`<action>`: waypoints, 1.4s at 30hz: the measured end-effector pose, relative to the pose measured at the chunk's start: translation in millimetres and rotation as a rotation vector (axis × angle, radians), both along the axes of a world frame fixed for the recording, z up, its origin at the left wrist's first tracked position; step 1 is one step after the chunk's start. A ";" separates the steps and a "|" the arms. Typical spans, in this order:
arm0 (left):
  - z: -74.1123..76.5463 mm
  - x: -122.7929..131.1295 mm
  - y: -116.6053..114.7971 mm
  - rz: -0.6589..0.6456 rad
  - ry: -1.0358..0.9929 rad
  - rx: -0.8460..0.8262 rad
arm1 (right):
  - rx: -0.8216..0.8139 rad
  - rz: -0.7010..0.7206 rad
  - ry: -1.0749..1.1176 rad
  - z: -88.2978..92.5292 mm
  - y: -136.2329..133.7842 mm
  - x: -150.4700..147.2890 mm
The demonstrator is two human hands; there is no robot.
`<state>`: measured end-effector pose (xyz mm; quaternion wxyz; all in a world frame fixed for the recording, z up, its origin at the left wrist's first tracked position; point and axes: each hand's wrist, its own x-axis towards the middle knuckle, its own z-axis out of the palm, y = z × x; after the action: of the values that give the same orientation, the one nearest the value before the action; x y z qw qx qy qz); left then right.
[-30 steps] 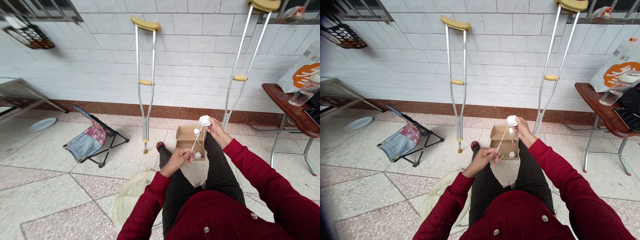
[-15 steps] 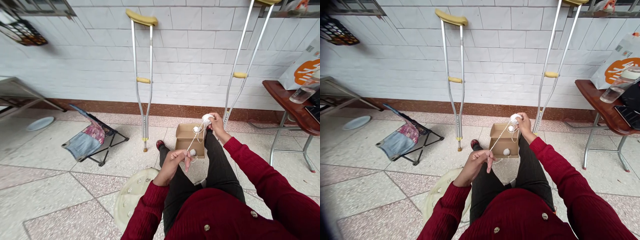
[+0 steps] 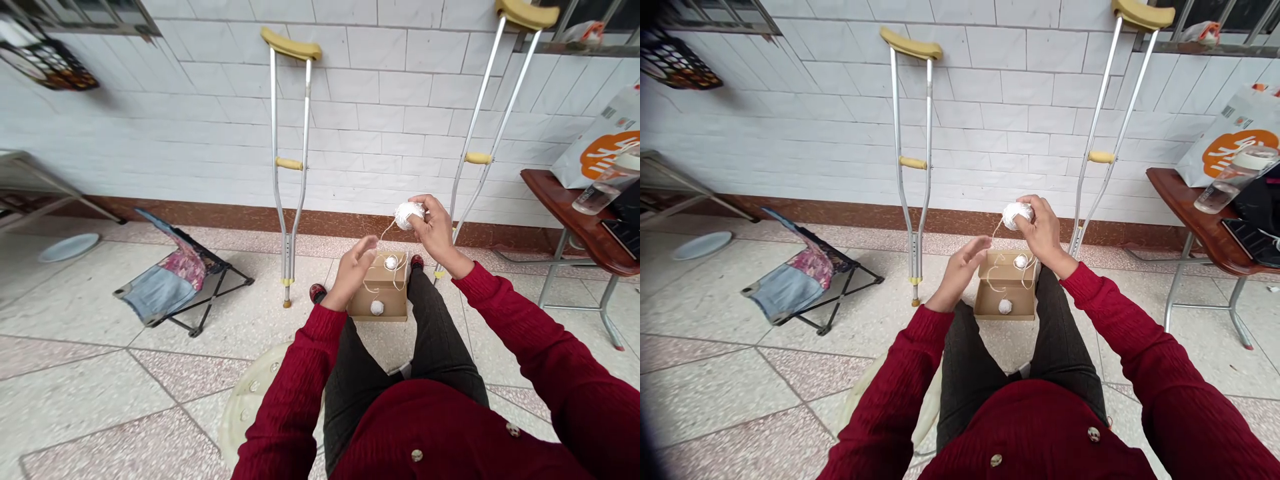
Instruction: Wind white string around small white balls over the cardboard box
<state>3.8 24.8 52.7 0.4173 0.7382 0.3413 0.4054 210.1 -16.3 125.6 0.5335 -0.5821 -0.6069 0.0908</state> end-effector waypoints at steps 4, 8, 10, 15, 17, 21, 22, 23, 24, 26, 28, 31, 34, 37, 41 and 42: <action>50.5 11.5 -0.5 0.085 -0.105 0.164 | 0.158 -0.125 -0.220 9.6 0.3 -8.2; 65.6 24.0 -11.5 -0.006 -0.054 0.102 | 0.167 -0.139 -0.328 9.8 -1.9 -12.5; 63.6 28.0 -19.6 -0.031 -0.060 0.070 | 0.173 -0.153 -0.364 7.3 -0.8 -9.3; 58.4 27.4 -34.9 -0.277 -0.132 -0.083 | 0.198 -0.234 -0.410 12.8 11.7 10.9; 60.6 24.4 -36.3 -0.359 -0.119 -0.123 | 0.225 -0.248 -0.418 22.4 17.1 17.4; 67.5 18.4 -37.5 -0.426 -0.122 -0.149 | 0.273 -0.228 -0.443 38.5 23.7 21.7; 68.4 17.3 -38.9 -0.438 -0.126 -0.158 | 0.265 -0.227 -0.447 39.3 24.8 22.1; 68.7 16.3 -40.9 -0.449 -0.131 -0.169 | 0.248 -0.231 -0.448 38.5 25.9 22.7; 68.4 15.3 -43.3 -0.457 -0.135 -0.183 | 0.228 -0.240 -0.447 36.2 26.9 23.7; 66.5 13.1 -48.5 -0.465 -0.143 -0.212 | 0.187 -0.255 -0.448 29.1 28.5 26.6; 63.5 10.4 -52.8 -0.467 -0.166 -0.240 | 0.152 -0.256 -0.456 21.8 28.6 30.2; 57.6 6.1 -56.5 -0.468 -0.212 -0.281 | 0.125 -0.273 -0.466 16.7 26.1 34.8; 50.2 3.8 -57.9 -0.448 -0.228 -0.310 | 0.124 -0.298 -0.475 18.2 22.7 36.9; 43.3 3.0 -56.8 -0.396 -0.239 -0.324 | 0.110 -0.293 -0.482 20.0 20.0 36.9; 40.8 2.2 -55.8 -0.268 -0.319 -0.299 | 0.112 -0.289 -0.455 14.9 18.0 37.8; 41.6 2.8 -58.0 -0.258 -0.337 -0.295 | 0.109 -0.292 -0.446 12.0 18.7 38.8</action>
<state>6.7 -33.2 94.3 0.6197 0.6287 0.2254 0.4122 248.9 2.3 137.5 0.4248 -0.6393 -0.6231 -0.1502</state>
